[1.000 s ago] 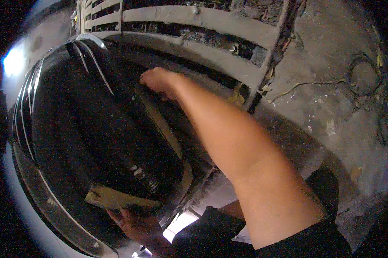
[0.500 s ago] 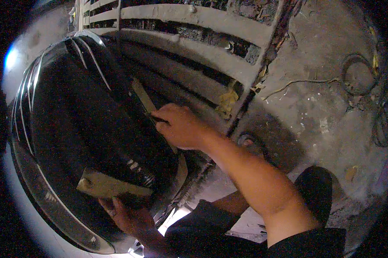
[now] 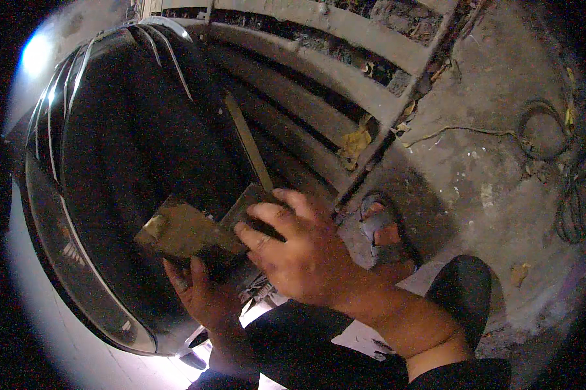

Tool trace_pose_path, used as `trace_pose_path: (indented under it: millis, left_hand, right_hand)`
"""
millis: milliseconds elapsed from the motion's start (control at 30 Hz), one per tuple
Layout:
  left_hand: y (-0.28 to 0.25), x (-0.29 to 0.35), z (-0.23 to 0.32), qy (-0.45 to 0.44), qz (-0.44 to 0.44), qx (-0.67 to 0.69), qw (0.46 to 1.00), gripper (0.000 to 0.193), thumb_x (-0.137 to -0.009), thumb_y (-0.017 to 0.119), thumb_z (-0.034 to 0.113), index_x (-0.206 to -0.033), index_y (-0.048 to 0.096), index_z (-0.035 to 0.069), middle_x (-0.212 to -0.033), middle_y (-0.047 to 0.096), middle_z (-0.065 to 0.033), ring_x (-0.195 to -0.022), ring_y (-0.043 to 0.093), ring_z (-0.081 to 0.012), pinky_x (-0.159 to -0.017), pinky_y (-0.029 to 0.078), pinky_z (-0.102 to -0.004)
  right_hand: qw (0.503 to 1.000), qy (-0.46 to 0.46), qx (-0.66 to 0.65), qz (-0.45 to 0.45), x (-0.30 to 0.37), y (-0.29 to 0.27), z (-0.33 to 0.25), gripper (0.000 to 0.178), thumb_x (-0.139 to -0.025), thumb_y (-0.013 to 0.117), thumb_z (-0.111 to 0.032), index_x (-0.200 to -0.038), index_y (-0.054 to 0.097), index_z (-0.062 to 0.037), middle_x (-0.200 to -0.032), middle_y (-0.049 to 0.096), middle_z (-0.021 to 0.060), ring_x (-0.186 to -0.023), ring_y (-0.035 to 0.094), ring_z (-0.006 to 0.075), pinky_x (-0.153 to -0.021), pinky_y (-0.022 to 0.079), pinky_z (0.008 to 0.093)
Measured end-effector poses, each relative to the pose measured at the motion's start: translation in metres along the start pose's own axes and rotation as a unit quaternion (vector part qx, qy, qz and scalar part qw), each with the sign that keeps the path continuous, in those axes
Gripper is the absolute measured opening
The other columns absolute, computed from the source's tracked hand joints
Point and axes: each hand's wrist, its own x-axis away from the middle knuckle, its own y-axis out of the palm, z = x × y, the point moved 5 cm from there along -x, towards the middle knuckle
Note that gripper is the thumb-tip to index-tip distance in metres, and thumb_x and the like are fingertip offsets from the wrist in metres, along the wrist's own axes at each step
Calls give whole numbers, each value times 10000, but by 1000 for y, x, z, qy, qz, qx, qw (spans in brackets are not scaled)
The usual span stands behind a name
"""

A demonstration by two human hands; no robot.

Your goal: The person applies body filler to the damaged hood and side panel of a car using a spreader and a mixing board. They scoop the filler material onto the spreader and smooth it across the vehicle surfaces.

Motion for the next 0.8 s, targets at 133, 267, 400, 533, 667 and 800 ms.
trace_pose_path:
  millis: [133, 267, 400, 533, 667, 800]
  left_hand:
    - [-4, 3, 2, -5, 58, -98, 993, 505, -893, 555, 70, -1350, 345, 16, -1275, 496, -150, -1150, 500, -250, -998, 395, -382]
    - [-52, -3, 23, 230, 32, -447, 864, 511, -904, 568, 133, -1342, 346, -10, -1300, 480, -177, -1155, 498, -266, -991, 402, -364]
    - [-40, -2, 37, 332, 29, -476, 814, 509, -924, 552, 186, -1347, 346, -10, -1321, 462, -199, -1149, 503, -289, -993, 404, -380]
    - [-40, -9, 29, 294, 61, -482, 823, 501, -927, 549, 208, -1350, 365, 14, -1340, 446, -208, -1166, 488, -312, -1007, 393, -408]
    - [-25, 0, 31, 387, 33, -644, 659, 532, -916, 563, 218, -1369, 356, 32, -1353, 431, -210, -1180, 471, -322, -1017, 373, -419]
    - [-37, -15, 22, 217, 80, -370, 900, 560, -914, 564, 228, -1386, 333, 35, -1375, 404, -206, -1182, 467, -326, -1023, 359, -432]
  right_hand:
    - [995, -29, 63, -68, 16, 13, -5, 344, -772, 657, -185, -1110, 648, -124, -1191, 533, 90, -1163, 431, 371, -970, 373, 455]
    - [992, 38, 58, -103, 44, 34, 50, 361, -805, 569, -185, -1156, 609, -116, -1198, 534, 119, -1164, 445, 374, -944, 387, 485]
    - [886, 319, -274, -195, 74, 77, 146, 417, -901, 540, -267, -1290, 525, -118, -1333, 461, 126, -1238, 416, 310, -1010, 347, 426]
    - [769, 417, -408, -262, 82, 108, 170, 481, -917, 537, -325, -1353, 471, -131, -1416, 392, 91, -1278, 379, 242, -1028, 321, 397]
    - [665, 518, -483, -237, 85, 131, 182, 524, -887, 566, -352, -1365, 460, -166, -1426, 380, 78, -1251, 400, 236, -996, 353, 410]
    - [659, 512, -492, -249, 68, 141, 186, 529, -870, 579, -354, -1361, 466, -193, -1429, 379, 67, -1231, 413, 241, -946, 403, 418]
